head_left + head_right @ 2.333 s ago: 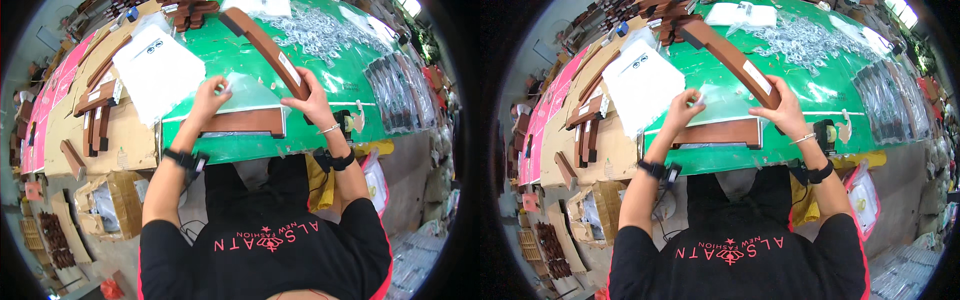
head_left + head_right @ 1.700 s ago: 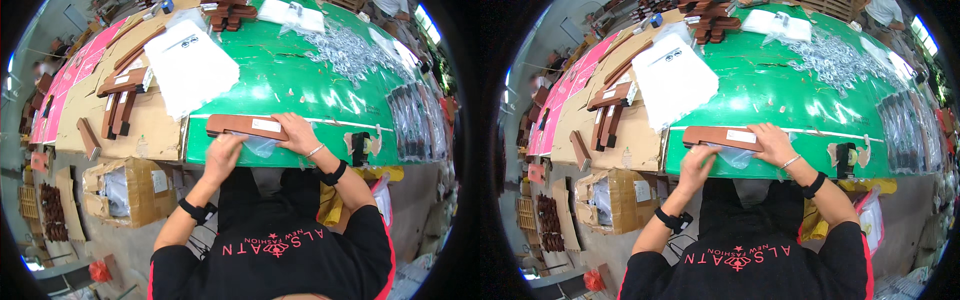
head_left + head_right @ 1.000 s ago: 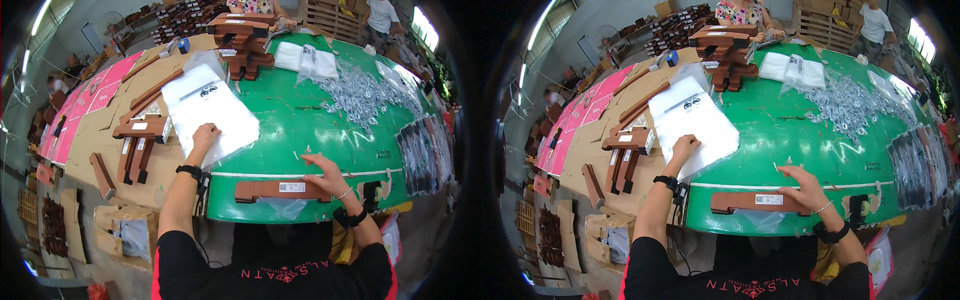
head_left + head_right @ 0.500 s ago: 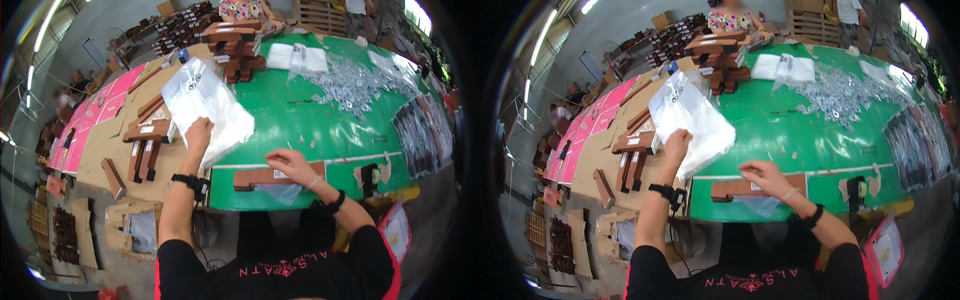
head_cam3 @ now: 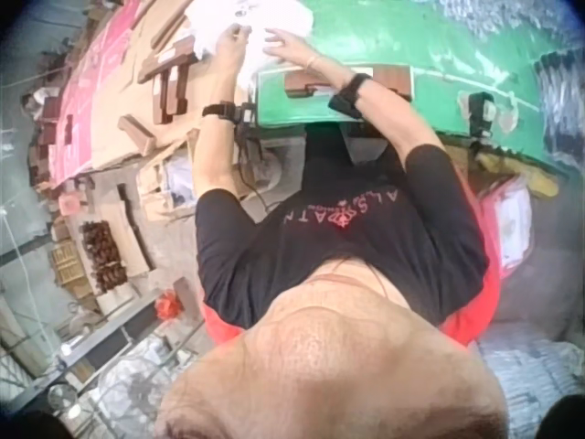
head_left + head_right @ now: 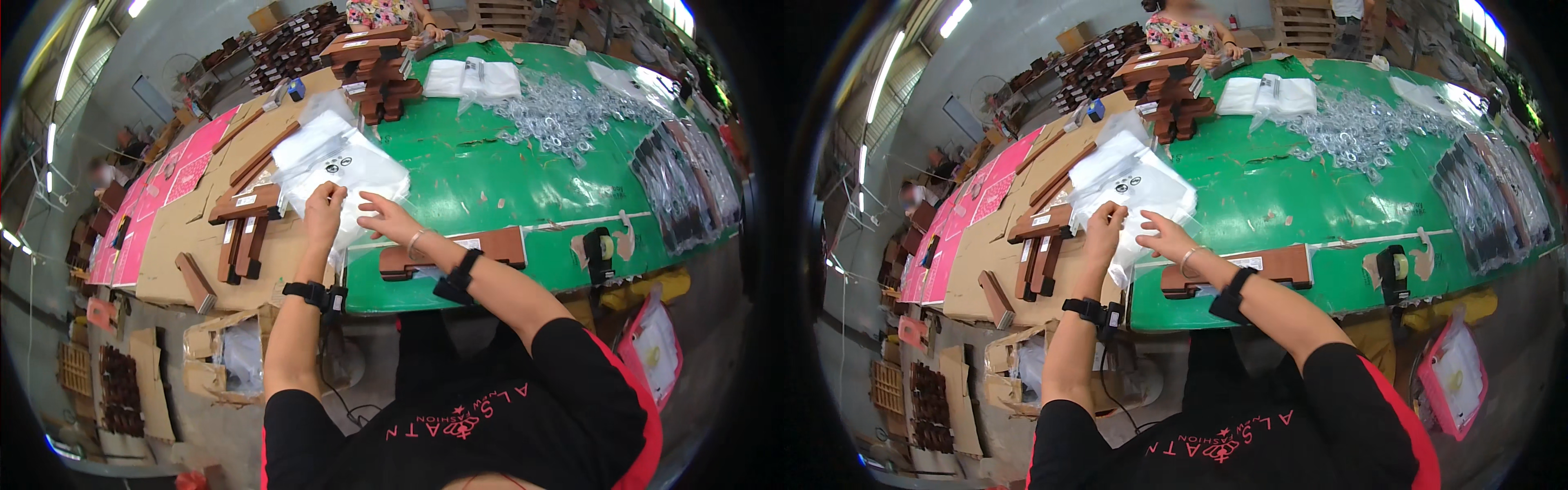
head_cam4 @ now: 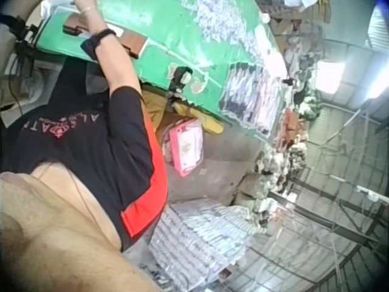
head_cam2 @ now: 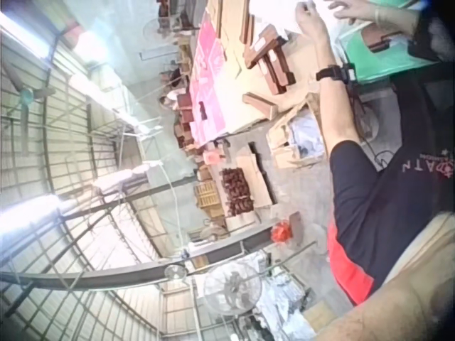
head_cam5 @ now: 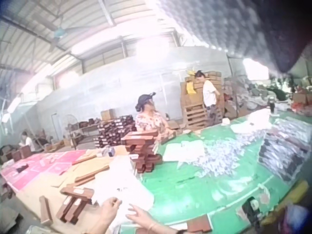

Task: Packaging wooden furniture legs into individual plastic bags.

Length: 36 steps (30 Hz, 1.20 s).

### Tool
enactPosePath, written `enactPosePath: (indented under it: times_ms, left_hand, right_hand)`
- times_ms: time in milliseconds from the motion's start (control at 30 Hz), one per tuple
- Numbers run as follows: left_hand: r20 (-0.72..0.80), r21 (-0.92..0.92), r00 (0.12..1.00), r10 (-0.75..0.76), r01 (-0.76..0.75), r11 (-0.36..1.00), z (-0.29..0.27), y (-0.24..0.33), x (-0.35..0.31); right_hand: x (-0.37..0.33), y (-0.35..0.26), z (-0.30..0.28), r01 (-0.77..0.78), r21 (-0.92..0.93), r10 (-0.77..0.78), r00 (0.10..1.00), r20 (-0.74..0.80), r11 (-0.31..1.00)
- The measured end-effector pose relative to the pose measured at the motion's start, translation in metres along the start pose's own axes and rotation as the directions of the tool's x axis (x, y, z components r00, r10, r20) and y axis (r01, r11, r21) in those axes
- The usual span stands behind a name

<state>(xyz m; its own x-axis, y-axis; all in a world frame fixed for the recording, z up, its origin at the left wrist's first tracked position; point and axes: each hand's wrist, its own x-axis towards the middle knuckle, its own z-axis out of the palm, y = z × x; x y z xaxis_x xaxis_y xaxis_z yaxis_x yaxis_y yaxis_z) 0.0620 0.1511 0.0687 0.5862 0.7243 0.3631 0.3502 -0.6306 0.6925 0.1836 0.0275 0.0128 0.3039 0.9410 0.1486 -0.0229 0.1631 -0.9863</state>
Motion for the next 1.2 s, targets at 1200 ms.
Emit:
enactPosePath:
  times_ms: [1200]
  left_hand:
    - [0.352,-0.915,0.928,-0.123,0.369,0.164,-0.080,0.001,0.038]
  right_hand:
    - [0.095,0.035,0.055,-0.046,0.685,0.123,0.990,-0.064,0.727]
